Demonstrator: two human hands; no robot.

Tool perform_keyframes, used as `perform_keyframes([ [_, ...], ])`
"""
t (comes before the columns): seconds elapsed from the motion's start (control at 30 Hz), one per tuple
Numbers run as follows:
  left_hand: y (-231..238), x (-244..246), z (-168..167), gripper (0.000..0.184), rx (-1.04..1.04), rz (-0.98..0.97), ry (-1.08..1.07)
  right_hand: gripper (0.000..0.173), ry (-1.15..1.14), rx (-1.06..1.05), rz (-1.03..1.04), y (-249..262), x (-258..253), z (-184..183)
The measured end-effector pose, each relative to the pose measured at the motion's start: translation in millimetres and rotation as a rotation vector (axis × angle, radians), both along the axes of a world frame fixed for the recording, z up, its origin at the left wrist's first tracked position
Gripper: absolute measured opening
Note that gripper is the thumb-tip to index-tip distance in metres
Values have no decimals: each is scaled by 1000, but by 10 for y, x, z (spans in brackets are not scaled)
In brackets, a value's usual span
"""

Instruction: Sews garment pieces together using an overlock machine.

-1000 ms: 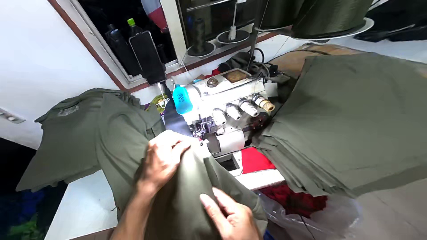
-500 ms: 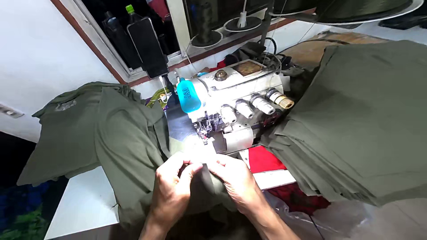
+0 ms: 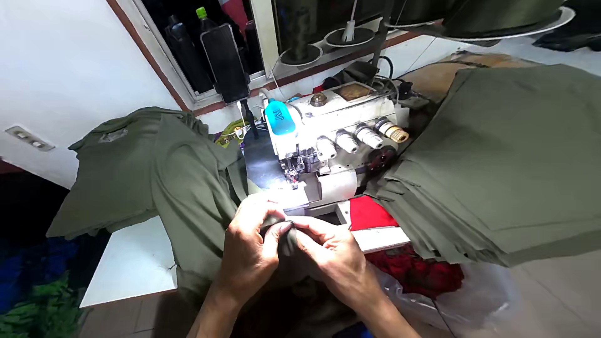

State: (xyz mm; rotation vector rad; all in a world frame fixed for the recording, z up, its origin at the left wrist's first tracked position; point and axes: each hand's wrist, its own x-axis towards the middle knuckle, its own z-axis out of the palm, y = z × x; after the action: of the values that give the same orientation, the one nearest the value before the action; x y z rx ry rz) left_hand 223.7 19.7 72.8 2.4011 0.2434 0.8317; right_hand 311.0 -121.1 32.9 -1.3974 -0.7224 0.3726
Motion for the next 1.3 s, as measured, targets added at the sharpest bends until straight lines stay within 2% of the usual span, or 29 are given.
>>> perform_keyframes([
  [0.1,13,-33,31,8,-7,-37,68,19,-86,24,-128,31,-123,-27],
  [0.23,-19,-93,53,8,-108,51,88,13,-121,128,-227,-10,-286,-167],
  [0.3,-15,-105,73,8,-143,94,107,20,-151,65,-231,-29,-303,-196],
  [0.43,17,-35,136,9,-121,103,80,19,-127,-51,-306,-2,-204,-91],
  [0.57,69,208,231,7,47,109,81,17,-157,-192,-378,15,20,51],
  [0.63,156,433,172,5,128,115,92,18,-154,-254,-386,65,178,21],
  [0.73,257,698,-112,4,137,126,129,15,-33,-277,-370,106,344,-173],
  [0.8,225,733,-249,11,158,180,187,18,68,-263,-357,58,352,-273],
  [0.87,185,759,-303,25,260,225,258,17,120,-237,-374,19,327,-275],
  [1.0,244,916,-303,47,429,226,398,16,110,-190,-415,73,374,-228],
  [1.1,286,1005,-258,47,449,236,470,15,96,-178,-411,133,430,-210],
  [1.3,306,979,-276,47,473,240,460,12,120,-147,-403,150,407,-240],
])
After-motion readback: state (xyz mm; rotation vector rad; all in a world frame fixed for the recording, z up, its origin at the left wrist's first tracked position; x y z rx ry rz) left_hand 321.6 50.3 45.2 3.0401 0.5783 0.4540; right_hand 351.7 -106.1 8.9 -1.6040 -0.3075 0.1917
